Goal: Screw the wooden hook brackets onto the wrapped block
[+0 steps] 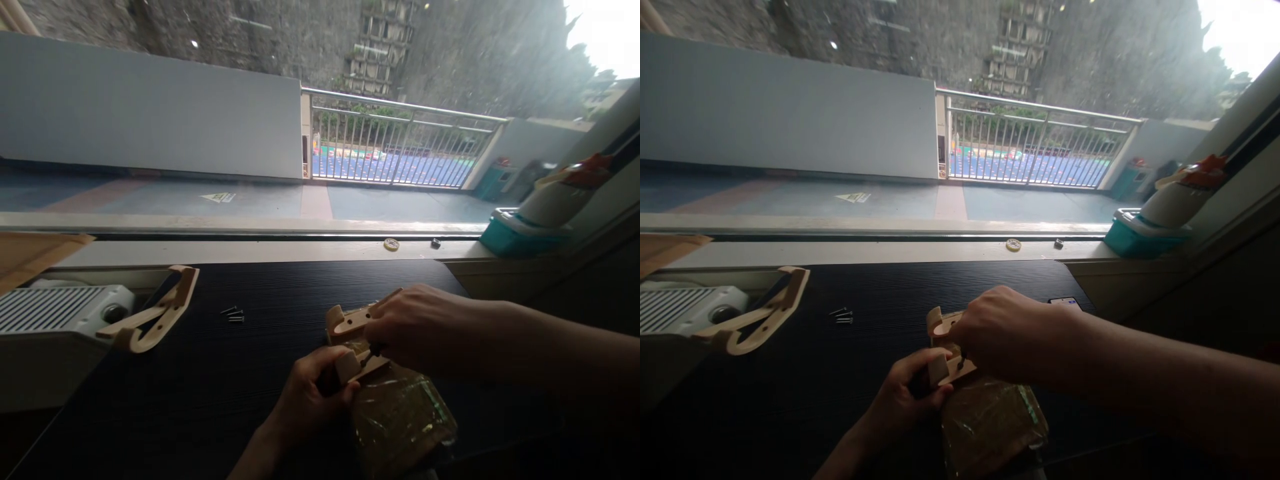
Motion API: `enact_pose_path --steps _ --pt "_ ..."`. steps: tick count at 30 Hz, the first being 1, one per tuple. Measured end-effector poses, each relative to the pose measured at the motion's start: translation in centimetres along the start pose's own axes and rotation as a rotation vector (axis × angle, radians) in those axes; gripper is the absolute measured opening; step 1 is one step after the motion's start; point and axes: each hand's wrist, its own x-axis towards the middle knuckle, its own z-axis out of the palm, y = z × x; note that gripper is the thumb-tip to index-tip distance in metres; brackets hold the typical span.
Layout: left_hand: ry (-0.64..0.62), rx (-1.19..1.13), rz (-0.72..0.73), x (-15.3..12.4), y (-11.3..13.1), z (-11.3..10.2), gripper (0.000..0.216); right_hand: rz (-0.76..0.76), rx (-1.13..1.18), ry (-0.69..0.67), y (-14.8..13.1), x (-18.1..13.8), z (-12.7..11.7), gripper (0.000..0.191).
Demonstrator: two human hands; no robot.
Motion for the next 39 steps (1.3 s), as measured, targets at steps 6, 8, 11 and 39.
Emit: enact_pose_path --steps 6,8,11,39 --pt "0.036 0.002 0.025 0.1 -0.1 0.2 0.019 -0.066 -0.102 0.034 -1.5 1.2 0.5 0.018" --pt "0.034 0.002 0.029 0.1 -0.1 0.3 0.017 -0.068 -0.116 0.028 -1.8 1.7 0.6 0.016" --pt "0.031 0.003 0.035 0.1 -0.1 0.3 0.014 -0.037 -0.102 -0.010 -1.8 1.9 0.4 0.013" --pt "0.007 0.016 0.042 0.1 -0.3 0.3 0.017 0.072 -0.226 -0.102 -2.0 1.7 0.2 0.014"
